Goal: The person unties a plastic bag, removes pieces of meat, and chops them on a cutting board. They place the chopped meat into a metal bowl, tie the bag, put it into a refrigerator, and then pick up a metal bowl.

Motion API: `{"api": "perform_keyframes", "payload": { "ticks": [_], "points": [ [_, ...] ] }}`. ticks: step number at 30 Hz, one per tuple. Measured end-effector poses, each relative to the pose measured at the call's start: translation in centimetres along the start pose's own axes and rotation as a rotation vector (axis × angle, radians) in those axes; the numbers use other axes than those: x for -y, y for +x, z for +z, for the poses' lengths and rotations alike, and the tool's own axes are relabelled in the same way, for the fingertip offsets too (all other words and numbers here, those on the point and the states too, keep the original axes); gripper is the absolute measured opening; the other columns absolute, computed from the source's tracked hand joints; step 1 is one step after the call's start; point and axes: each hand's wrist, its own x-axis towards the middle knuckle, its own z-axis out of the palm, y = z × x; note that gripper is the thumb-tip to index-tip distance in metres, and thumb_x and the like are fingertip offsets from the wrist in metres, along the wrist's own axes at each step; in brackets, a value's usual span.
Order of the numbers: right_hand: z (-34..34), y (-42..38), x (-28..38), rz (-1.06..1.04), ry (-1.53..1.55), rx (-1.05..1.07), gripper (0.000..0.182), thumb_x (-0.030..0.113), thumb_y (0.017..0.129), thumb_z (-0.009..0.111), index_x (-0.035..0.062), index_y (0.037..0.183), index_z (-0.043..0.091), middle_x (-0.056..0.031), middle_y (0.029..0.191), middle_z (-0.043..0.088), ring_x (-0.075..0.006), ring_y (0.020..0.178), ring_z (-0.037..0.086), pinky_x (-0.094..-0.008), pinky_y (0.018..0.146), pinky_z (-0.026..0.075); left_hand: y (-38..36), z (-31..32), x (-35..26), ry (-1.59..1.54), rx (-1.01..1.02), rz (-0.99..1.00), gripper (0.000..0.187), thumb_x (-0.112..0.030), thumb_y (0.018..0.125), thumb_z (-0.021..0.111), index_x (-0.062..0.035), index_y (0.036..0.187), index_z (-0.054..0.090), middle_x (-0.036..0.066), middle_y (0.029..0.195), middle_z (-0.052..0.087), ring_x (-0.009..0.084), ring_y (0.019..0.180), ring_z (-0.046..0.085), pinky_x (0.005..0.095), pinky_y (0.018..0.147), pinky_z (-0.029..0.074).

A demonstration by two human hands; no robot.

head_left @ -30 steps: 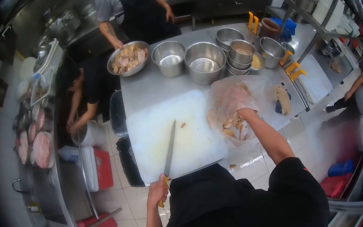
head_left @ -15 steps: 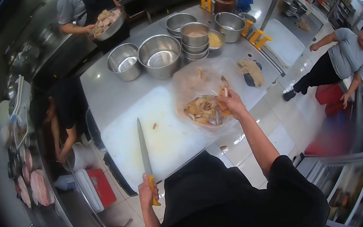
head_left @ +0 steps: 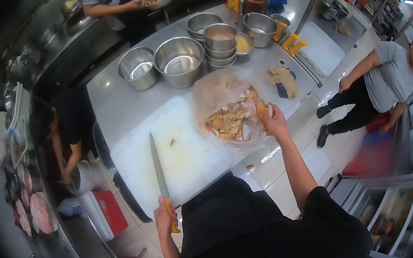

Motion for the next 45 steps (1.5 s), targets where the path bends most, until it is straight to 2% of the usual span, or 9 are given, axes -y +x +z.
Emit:
{"api": "perform_keyframes", "payload": {
  "ticks": [6,19,24,30,33,35,40,41,45],
  "points": [
    [0.5,2.0,1.0,0.184,0.081,0.144,0.055,0.011,0.072,0.078,0.0046,0.120,0.053,-0.0065,0.087,0.064,-0.0156,0.067,0.063,-0.0310,0.045,0.049,-0.1,0.1,-0.2,0.010,-0.008,0.001,0.069,-0.063,0.096,0.034,-0.0024,0.069,0.051,0.005,0.046,0.044,0.0163,0.032,0.041,0.0289,0.032,0.034],
    [-3.3,-3.5,7.2,0.070,0.563,0.295,0.045,0.006,0.078,0.068,0.0090,0.119,0.052,-0.0048,0.094,0.063,-0.0155,0.073,0.063,-0.0289,0.053,0.053,-1.1,0.7,1.1,-0.107,-0.052,-0.009,0.070,-0.067,0.095,0.033,-0.0043,0.069,0.050,0.003,0.046,0.042,0.0147,0.031,0.039,0.0286,0.031,0.032],
    [4.0,-8.4,10.7,0.104,0.715,0.630,0.050,0.006,0.077,0.070,0.0081,0.123,0.051,-0.0055,0.103,0.063,-0.0160,0.081,0.064,-0.0296,0.056,0.055,-1.0,0.3,1.5,-0.120,-0.084,-0.002,0.067,-0.061,0.097,0.035,-0.0024,0.070,0.052,0.004,0.047,0.043,0.0156,0.032,0.041,0.0290,0.032,0.034],
    [19.3,-11.5,3.0,0.194,0.432,0.964,0.057,0.015,0.078,0.074,0.0071,0.128,0.048,-0.0096,0.105,0.064,-0.0186,0.080,0.066,-0.0316,0.054,0.056,-1.4,-0.8,2.2,-0.170,-0.191,0.007,0.069,-0.066,0.095,0.033,-0.0046,0.069,0.049,0.003,0.047,0.042,0.0139,0.032,0.039,0.0277,0.031,0.033],
    [22.3,-12.9,0.2,0.029,-0.277,0.969,0.062,0.018,0.076,0.074,0.0052,0.130,0.046,-0.0154,0.106,0.061,-0.0274,0.090,0.062,-0.0393,0.067,0.055,-2.6,-0.8,1.6,-0.146,-0.299,0.032,0.065,-0.062,0.096,0.036,-0.0039,0.070,0.050,0.002,0.047,0.042,0.0123,0.032,0.039,0.0270,0.032,0.032],
    [22.0,-14.2,-1.0,-0.587,-0.607,0.581,0.066,0.021,0.075,0.073,0.0024,0.132,0.044,-0.0199,0.109,0.056,-0.0368,0.103,0.052,-0.0466,0.087,0.047,-3.2,-0.2,0.7,-0.135,-0.312,0.068,0.064,-0.060,0.097,0.038,-0.0033,0.071,0.050,0.002,0.047,0.041,0.0113,0.033,0.038,0.0268,0.032,0.031],
    [20.4,-12.3,-0.9,-0.697,-0.433,0.504,0.063,0.020,0.079,0.070,-0.0012,0.131,0.043,-0.0242,0.124,0.047,-0.0422,0.113,0.043,-0.0490,0.099,0.037,-2.7,2.6,-0.4,0.052,-0.258,0.294,0.056,-0.053,0.098,0.044,-0.0019,0.077,0.053,-0.001,0.047,0.039,0.0092,0.034,0.036,0.0264,0.032,0.028],
    [20.1,-12.0,-0.8,-0.667,-0.347,0.523,0.061,0.018,0.081,0.068,-0.0016,0.133,0.042,-0.0260,0.129,0.044,-0.0430,0.117,0.041,-0.0495,0.101,0.035,-2.7,2.8,-0.3,0.180,-0.267,0.255,0.049,-0.039,0.100,0.043,0.0040,0.081,0.056,0.023,0.058,0.053,0.0353,0.053,0.056,0.0459,0.055,0.043],
    [19.2,-11.5,-1.7,-0.616,-0.296,0.490,0.053,0.013,0.088,0.059,-0.0024,0.135,0.040,-0.0290,0.138,0.038,-0.0450,0.128,0.035,-0.0506,0.108,0.029,-5.7,3.9,-4.0,0.251,-0.335,0.372,0.048,-0.037,0.101,0.042,0.0024,0.078,0.057,0.027,0.063,0.055,0.0438,0.059,0.057,0.0481,0.061,0.044]
  ]
}}
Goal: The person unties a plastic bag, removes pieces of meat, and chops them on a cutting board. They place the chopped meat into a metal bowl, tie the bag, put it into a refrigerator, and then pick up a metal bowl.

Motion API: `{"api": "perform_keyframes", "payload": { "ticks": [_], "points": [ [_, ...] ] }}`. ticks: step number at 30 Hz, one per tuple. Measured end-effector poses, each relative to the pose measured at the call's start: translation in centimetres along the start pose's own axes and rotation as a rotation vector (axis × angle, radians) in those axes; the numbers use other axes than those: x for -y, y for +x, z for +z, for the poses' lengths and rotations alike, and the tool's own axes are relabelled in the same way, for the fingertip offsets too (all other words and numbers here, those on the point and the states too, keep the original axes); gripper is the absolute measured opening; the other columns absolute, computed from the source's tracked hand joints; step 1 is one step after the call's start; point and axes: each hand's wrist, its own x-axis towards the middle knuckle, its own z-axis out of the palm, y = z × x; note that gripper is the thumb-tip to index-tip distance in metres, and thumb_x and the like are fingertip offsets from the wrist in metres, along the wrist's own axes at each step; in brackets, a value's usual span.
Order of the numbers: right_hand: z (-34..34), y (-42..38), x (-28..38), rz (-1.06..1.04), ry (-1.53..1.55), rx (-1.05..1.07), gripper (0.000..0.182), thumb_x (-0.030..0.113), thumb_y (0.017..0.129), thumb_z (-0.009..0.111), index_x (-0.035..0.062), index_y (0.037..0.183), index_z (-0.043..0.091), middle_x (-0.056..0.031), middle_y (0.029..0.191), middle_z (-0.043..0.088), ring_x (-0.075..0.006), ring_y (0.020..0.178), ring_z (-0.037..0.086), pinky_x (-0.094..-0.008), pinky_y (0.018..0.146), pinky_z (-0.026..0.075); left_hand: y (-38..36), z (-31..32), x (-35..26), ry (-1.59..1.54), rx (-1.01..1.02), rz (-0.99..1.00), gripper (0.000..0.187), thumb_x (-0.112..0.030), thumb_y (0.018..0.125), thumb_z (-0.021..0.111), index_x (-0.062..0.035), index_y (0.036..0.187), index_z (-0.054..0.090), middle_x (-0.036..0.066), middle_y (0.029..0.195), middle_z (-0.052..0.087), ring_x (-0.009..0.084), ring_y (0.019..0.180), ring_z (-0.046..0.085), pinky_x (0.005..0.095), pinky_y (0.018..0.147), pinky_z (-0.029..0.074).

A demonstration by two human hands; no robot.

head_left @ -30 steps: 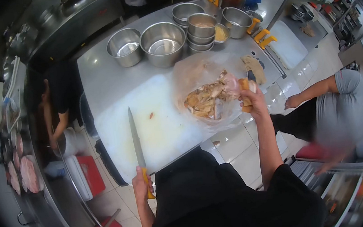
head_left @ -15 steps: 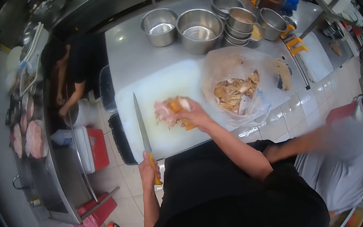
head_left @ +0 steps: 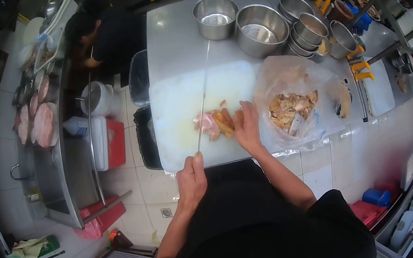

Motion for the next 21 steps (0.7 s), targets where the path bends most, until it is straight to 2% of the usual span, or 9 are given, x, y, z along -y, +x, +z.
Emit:
{"api": "perform_keyframes", "payload": {
  "ticks": [3,5,7,10,12,13,15,17,21],
  "points": [
    [-0.2,-0.9,-0.2,-0.003,-0.048,-0.027,0.049,0.015,0.090,0.056,-0.0019,0.134,0.042,-0.0291,0.138,0.038,-0.0451,0.129,0.033,-0.0505,0.109,0.028,0.5,2.0,2.7,-0.126,-0.018,0.048,0.052,-0.039,0.101,0.039,0.0024,0.078,0.062,0.032,0.071,0.059,0.0514,0.072,0.058,0.0524,0.070,0.046],
    [-0.1,-0.3,0.5,-0.012,-0.051,-0.034,0.047,0.016,0.092,0.054,-0.0015,0.134,0.042,-0.0292,0.137,0.039,-0.0452,0.130,0.033,-0.0504,0.109,0.027,1.9,3.2,4.0,0.303,0.128,-0.048,0.056,-0.042,0.101,0.037,0.0032,0.083,0.065,0.034,0.080,0.061,0.0538,0.081,0.059,0.0562,0.075,0.046],
    [-0.8,1.0,2.7,-0.128,-0.019,-0.062,0.042,0.018,0.094,0.052,-0.0009,0.131,0.046,-0.0277,0.138,0.040,-0.0444,0.131,0.032,-0.0500,0.110,0.026,1.4,3.1,3.4,0.295,0.162,-0.121,0.060,-0.044,0.101,0.035,0.0045,0.085,0.066,0.035,0.086,0.061,0.0545,0.088,0.058,0.0582,0.080,0.045],
    [0.0,5.2,6.2,-0.223,0.070,-0.083,0.040,0.024,0.096,0.049,0.0032,0.131,0.049,-0.0222,0.139,0.042,-0.0423,0.131,0.035,-0.0479,0.111,0.026,2.1,4.0,5.2,0.292,0.130,-0.039,0.068,-0.051,0.101,0.033,0.0085,0.087,0.064,0.031,0.072,0.062,0.0476,0.074,0.063,0.0503,0.069,0.049],
    [-0.4,7.3,9.0,-0.260,0.170,-0.040,0.039,0.022,0.096,0.049,0.0029,0.130,0.049,-0.0211,0.141,0.042,-0.0419,0.132,0.034,-0.0475,0.111,0.026,2.5,3.9,6.3,0.150,0.140,-0.108,0.070,-0.054,0.100,0.034,0.0075,0.079,0.062,0.020,0.055,0.056,0.0314,0.048,0.060,0.0424,0.049,0.047],
    [-0.8,7.9,10.0,-0.304,0.269,0.001,0.039,0.021,0.096,0.050,0.0026,0.130,0.049,-0.0201,0.142,0.041,-0.0415,0.134,0.032,-0.0472,0.110,0.027,2.5,3.5,6.6,0.150,0.140,-0.108,0.070,-0.054,0.100,0.034,0.0075,0.079,0.062,0.020,0.055,0.056,0.0314,0.048,0.060,0.0424,0.049,0.047],
    [-2.0,7.6,9.4,-0.245,0.334,0.019,0.044,0.029,0.091,0.058,0.0027,0.126,0.052,-0.0227,0.134,0.045,-0.0428,0.128,0.037,-0.0473,0.106,0.033,2.2,2.5,7.2,-0.007,0.181,-0.124,0.070,-0.057,0.099,0.035,0.0038,0.071,0.057,0.008,0.047,0.045,0.0159,0.035,0.045,0.0332,0.036,0.037],
    [-3.5,5.3,7.6,-0.045,-0.267,0.071,0.056,0.038,0.083,0.068,0.0033,0.125,0.052,-0.0221,0.125,0.049,-0.0424,0.118,0.043,-0.0459,0.101,0.037,1.7,2.0,7.4,0.009,0.143,-0.118,0.069,-0.057,0.099,0.036,0.0024,0.069,0.055,0.006,0.046,0.043,0.0154,0.035,0.043,0.0324,0.036,0.036],
    [-3.3,-0.1,3.4,0.127,-0.479,0.272,0.067,0.032,0.070,0.080,0.0030,0.124,0.051,-0.0217,0.118,0.049,-0.0415,0.110,0.045,-0.0444,0.096,0.041,2.1,2.3,7.6,-0.002,0.015,-0.167,0.068,-0.057,0.098,0.036,0.0013,0.067,0.053,0.004,0.045,0.040,0.0142,0.035,0.042,0.0304,0.035,0.034]
  ]
}}
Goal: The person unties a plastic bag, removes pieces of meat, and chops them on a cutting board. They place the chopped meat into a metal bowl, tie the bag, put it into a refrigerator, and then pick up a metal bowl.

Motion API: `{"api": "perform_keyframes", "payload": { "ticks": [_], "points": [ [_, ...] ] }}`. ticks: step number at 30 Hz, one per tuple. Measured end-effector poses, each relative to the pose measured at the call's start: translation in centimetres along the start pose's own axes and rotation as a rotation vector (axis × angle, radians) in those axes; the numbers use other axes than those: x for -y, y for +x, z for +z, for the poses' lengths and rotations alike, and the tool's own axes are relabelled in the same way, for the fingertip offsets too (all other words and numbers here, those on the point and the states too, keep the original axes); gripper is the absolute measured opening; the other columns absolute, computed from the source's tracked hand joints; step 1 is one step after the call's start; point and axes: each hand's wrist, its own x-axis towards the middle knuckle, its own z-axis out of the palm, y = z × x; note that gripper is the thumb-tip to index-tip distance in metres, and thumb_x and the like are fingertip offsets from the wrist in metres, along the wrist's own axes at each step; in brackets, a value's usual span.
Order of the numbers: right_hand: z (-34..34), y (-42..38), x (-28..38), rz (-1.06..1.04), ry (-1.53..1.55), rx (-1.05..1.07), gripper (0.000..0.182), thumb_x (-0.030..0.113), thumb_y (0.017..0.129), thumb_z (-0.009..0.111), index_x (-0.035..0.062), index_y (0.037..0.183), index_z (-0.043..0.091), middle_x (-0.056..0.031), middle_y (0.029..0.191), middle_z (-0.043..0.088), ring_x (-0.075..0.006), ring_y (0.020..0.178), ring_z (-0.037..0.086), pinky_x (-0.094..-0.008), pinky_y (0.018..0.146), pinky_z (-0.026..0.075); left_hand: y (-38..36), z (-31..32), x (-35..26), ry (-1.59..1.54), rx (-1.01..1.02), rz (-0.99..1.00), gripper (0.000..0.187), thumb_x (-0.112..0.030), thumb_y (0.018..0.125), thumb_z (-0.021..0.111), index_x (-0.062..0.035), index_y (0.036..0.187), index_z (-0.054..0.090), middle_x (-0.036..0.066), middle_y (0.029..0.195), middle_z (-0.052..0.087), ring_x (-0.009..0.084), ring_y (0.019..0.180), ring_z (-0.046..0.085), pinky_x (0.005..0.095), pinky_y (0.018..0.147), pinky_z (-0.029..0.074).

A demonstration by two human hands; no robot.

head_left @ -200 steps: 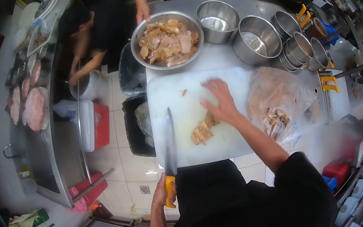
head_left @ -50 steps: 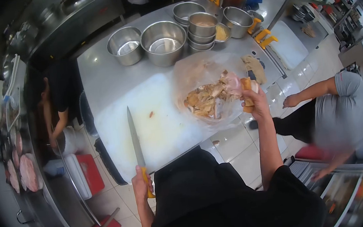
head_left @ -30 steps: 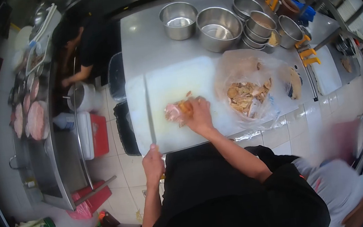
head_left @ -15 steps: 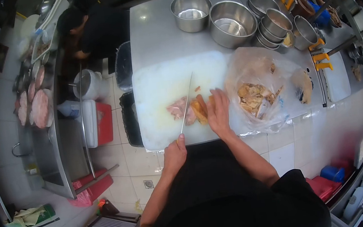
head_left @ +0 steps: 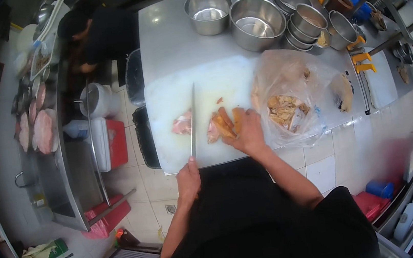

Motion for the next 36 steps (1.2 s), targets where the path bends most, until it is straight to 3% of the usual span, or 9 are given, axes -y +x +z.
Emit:
{"api": "perform_keyframes", "payload": {
  "ticks": [1,3,6,10,20,22,24,32,36],
  "points": [
    [0.9,-0.2,-0.5,-0.094,0.184,-0.013,0.068,0.024,0.068,0.081,0.0037,0.125,0.051,-0.0211,0.118,0.049,-0.0416,0.109,0.045,-0.0444,0.096,0.041,0.0,-0.5,-1.5,0.002,0.006,0.004,0.068,-0.057,0.098,0.036,0.0013,0.067,0.053,0.004,0.045,0.040,0.0142,0.035,0.042,0.0304,0.035,0.034],
    [2.0,-0.2,-1.0,-0.223,0.427,-0.016,0.075,0.006,0.061,0.082,0.0062,0.129,0.050,-0.0194,0.124,0.049,-0.0418,0.115,0.044,-0.0454,0.098,0.040,-0.6,-1.7,-4.2,0.090,0.076,-0.146,0.062,-0.046,0.101,0.035,0.0050,0.079,0.063,0.023,0.067,0.060,0.0396,0.068,0.062,0.0463,0.068,0.047],
    [2.9,2.2,-1.7,-0.517,0.518,-0.013,0.073,0.003,0.062,0.078,0.0063,0.129,0.050,-0.0189,0.129,0.050,-0.0414,0.121,0.042,-0.0462,0.102,0.038,-1.4,-1.4,-4.4,0.081,0.074,0.010,0.061,-0.045,0.101,0.037,0.0060,0.080,0.063,0.024,0.066,0.060,0.0398,0.067,0.061,0.0454,0.067,0.047],
    [1.5,3.6,-1.9,-0.556,0.483,0.051,0.069,0.004,0.067,0.075,0.0056,0.131,0.050,-0.0171,0.131,0.052,-0.0373,0.124,0.045,-0.0453,0.107,0.036,-2.3,-0.1,-4.7,0.090,0.096,0.075,0.059,-0.044,0.101,0.039,0.0064,0.081,0.063,0.025,0.066,0.060,0.0394,0.067,0.061,0.0447,0.067,0.047],
    [1.5,1.6,-3.1,-0.288,0.720,-0.269,0.040,0.007,0.081,0.062,0.0027,0.120,0.055,-0.0183,0.124,0.054,-0.0368,0.120,0.047,-0.0437,0.104,0.036,-4.3,-0.3,-6.8,-0.034,-0.018,0.261,0.053,-0.040,0.101,0.038,0.0036,0.083,0.062,0.028,0.069,0.060,0.0480,0.069,0.060,0.0512,0.067,0.047],
    [1.4,1.6,-2.7,-0.246,0.788,-0.279,0.036,0.009,0.084,0.058,0.0011,0.119,0.054,-0.0196,0.122,0.054,-0.0388,0.119,0.047,-0.0455,0.104,0.035,-2.2,2.1,-3.9,0.417,0.060,0.177,0.056,-0.043,0.100,0.038,0.0040,0.084,0.064,0.032,0.073,0.061,0.0514,0.074,0.060,0.0552,0.071,0.048],
    [1.4,2.7,-2.4,-0.353,0.689,-0.373,0.034,0.019,0.093,0.051,0.0009,0.123,0.053,-0.0201,0.129,0.052,-0.0392,0.126,0.042,-0.0457,0.108,0.031,-1.5,2.3,-4.1,0.419,0.079,0.145,0.060,-0.045,0.100,0.037,0.0057,0.083,0.064,0.035,0.079,0.061,0.0532,0.080,0.059,0.0578,0.076,0.047],
    [-6.0,9.8,9.4,-0.667,0.449,-0.589,0.051,0.034,0.097,0.046,0.0036,0.138,0.043,-0.0213,0.151,0.030,-0.0437,0.142,0.019,-0.0560,0.112,0.020,-2.2,2.1,-4.1,0.339,0.121,0.109,0.063,-0.044,0.101,0.034,0.0073,0.079,0.065,0.035,0.078,0.061,0.0541,0.082,0.058,0.0569,0.077,0.046],
    [4.7,10.2,5.8,-0.702,-0.040,-0.139,0.059,0.039,0.098,0.044,0.0085,0.147,0.035,-0.0181,0.157,0.017,-0.0420,0.145,0.011,-0.0562,0.115,0.011,-1.2,1.7,-4.4,0.315,0.152,0.116,0.063,-0.042,0.101,0.034,0.0080,0.080,0.065,0.035,0.081,0.060,0.0554,0.086,0.057,0.0577,0.080,0.044]
  ]
}}
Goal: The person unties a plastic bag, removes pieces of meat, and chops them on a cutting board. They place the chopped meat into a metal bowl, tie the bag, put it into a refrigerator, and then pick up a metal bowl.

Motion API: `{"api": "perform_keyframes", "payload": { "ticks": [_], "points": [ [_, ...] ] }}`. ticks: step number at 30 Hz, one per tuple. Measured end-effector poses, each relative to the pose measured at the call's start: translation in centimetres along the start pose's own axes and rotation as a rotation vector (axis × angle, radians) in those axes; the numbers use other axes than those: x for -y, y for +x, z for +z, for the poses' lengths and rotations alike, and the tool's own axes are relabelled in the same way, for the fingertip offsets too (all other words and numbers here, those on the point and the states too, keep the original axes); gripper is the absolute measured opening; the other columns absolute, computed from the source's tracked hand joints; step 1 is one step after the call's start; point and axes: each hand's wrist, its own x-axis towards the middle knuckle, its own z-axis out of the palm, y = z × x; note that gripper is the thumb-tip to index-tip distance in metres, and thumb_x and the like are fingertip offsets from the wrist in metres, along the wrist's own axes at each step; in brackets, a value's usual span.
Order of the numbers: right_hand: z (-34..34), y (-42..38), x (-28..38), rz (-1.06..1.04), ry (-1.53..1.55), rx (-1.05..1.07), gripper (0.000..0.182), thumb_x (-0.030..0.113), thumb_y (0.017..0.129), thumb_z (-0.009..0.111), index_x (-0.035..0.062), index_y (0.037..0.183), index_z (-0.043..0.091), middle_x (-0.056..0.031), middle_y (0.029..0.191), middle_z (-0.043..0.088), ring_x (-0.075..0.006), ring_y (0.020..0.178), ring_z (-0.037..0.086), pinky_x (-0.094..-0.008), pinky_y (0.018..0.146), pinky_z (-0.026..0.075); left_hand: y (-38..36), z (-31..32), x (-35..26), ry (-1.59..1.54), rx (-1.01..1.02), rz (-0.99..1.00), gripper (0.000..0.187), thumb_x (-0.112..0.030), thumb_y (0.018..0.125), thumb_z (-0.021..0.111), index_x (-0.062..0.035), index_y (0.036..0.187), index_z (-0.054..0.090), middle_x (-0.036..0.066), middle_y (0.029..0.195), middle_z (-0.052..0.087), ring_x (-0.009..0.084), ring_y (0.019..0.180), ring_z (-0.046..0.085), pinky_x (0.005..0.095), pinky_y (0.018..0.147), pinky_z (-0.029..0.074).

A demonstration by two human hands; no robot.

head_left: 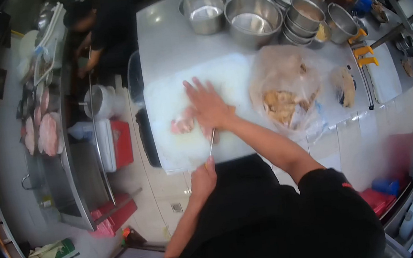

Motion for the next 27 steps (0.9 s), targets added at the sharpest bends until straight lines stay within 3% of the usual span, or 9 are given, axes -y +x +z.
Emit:
{"api": "perform_keyframes", "payload": {
  "ticks": [2,3,4,6,10,13,15,22,27],
  "points": [
    [1.4,-1.0,-1.1,0.037,-0.031,0.251,0.060,0.041,0.098,0.044,0.0098,0.148,0.033,-0.0170,0.159,0.015,-0.0410,0.146,0.009,-0.0540,0.116,0.010,0.2,1.2,2.2,-0.011,-0.085,0.084,0.071,-0.052,0.100,0.034,0.0067,0.070,0.060,0.030,0.066,0.061,0.0470,0.063,0.061,0.0500,0.061,0.048],
    [1.1,0.4,-2.3,0.212,0.492,0.090,0.060,0.042,0.098,0.044,0.0107,0.149,0.032,-0.0167,0.159,0.014,-0.0397,0.146,0.007,-0.0510,0.117,0.011,0.4,-1.3,1.1,-0.328,0.230,-0.307,0.074,-0.062,0.097,0.034,0.0019,0.066,0.054,0.015,0.051,0.052,0.0286,0.039,0.052,0.0389,0.040,0.043],
    [0.6,1.6,-3.1,0.378,1.012,-0.081,0.060,0.042,0.098,0.044,0.0115,0.149,0.032,-0.0164,0.159,0.013,-0.0383,0.147,0.006,-0.0480,0.118,0.011,0.9,-2.0,1.3,-0.334,0.224,-0.305,0.074,-0.062,0.097,0.034,0.0019,0.066,0.054,0.015,0.051,0.052,0.0286,0.039,0.052,0.0389,0.040,0.043],
    [-1.4,1.6,-5.0,0.450,1.052,-0.313,0.058,0.041,0.099,0.046,0.0101,0.147,0.034,-0.0180,0.156,0.022,-0.0378,0.146,0.013,-0.0449,0.117,0.017,1.9,-3.0,1.5,-0.570,0.394,-0.314,0.073,-0.069,0.094,0.032,-0.0027,0.068,0.049,0.004,0.048,0.041,0.0139,0.032,0.039,0.0282,0.031,0.033],
    [-4.9,-3.8,-5.9,0.506,0.877,-0.384,0.056,0.036,0.096,0.051,0.0094,0.143,0.039,-0.0199,0.148,0.034,-0.0372,0.140,0.026,-0.0445,0.114,0.021,1.8,-3.6,0.6,-0.586,0.333,-0.252,0.073,-0.065,0.096,0.030,-0.0005,0.070,0.051,0.006,0.047,0.042,0.0165,0.033,0.041,0.0308,0.033,0.035],
    [-3.9,-8.3,-3.9,0.374,0.431,-0.159,0.064,0.040,0.090,0.059,0.0075,0.141,0.040,-0.0190,0.145,0.035,-0.0351,0.133,0.033,-0.0472,0.110,0.026,0.8,-4.9,3.4,-0.766,0.272,-0.253,0.074,-0.069,0.095,0.026,-0.0028,0.071,0.049,0.006,0.045,0.041,0.0159,0.031,0.039,0.0297,0.031,0.034],
    [-3.0,-9.5,-1.7,0.297,0.273,-0.124,0.073,0.043,0.081,0.068,0.0079,0.140,0.041,-0.0229,0.139,0.037,-0.0420,0.130,0.033,-0.0503,0.109,0.027,0.3,-6.0,6.0,-0.796,0.287,-0.280,0.074,-0.069,0.095,0.025,-0.0034,0.070,0.049,0.005,0.044,0.040,0.0158,0.030,0.038,0.0294,0.031,0.034],
    [0.3,-8.1,2.3,0.392,0.126,-0.206,0.068,0.038,0.081,0.068,0.0069,0.137,0.043,-0.0238,0.136,0.039,-0.0485,0.129,0.029,-0.0593,0.107,0.020,-1.0,-6.4,8.6,-0.898,0.310,-0.317,0.073,-0.069,0.095,0.023,-0.0049,0.069,0.048,0.005,0.044,0.039,0.0153,0.030,0.037,0.0280,0.032,0.035],
    [0.2,-8.0,1.6,0.322,0.175,-0.309,0.054,0.024,0.082,0.066,0.0033,0.130,0.049,-0.0221,0.130,0.046,-0.0439,0.121,0.039,-0.0525,0.103,0.030,-0.7,-6.0,6.3,-0.853,0.316,-0.328,0.071,-0.065,0.097,0.026,-0.0031,0.070,0.050,0.006,0.046,0.041,0.0160,0.033,0.039,0.0284,0.034,0.035]
  ]
}}
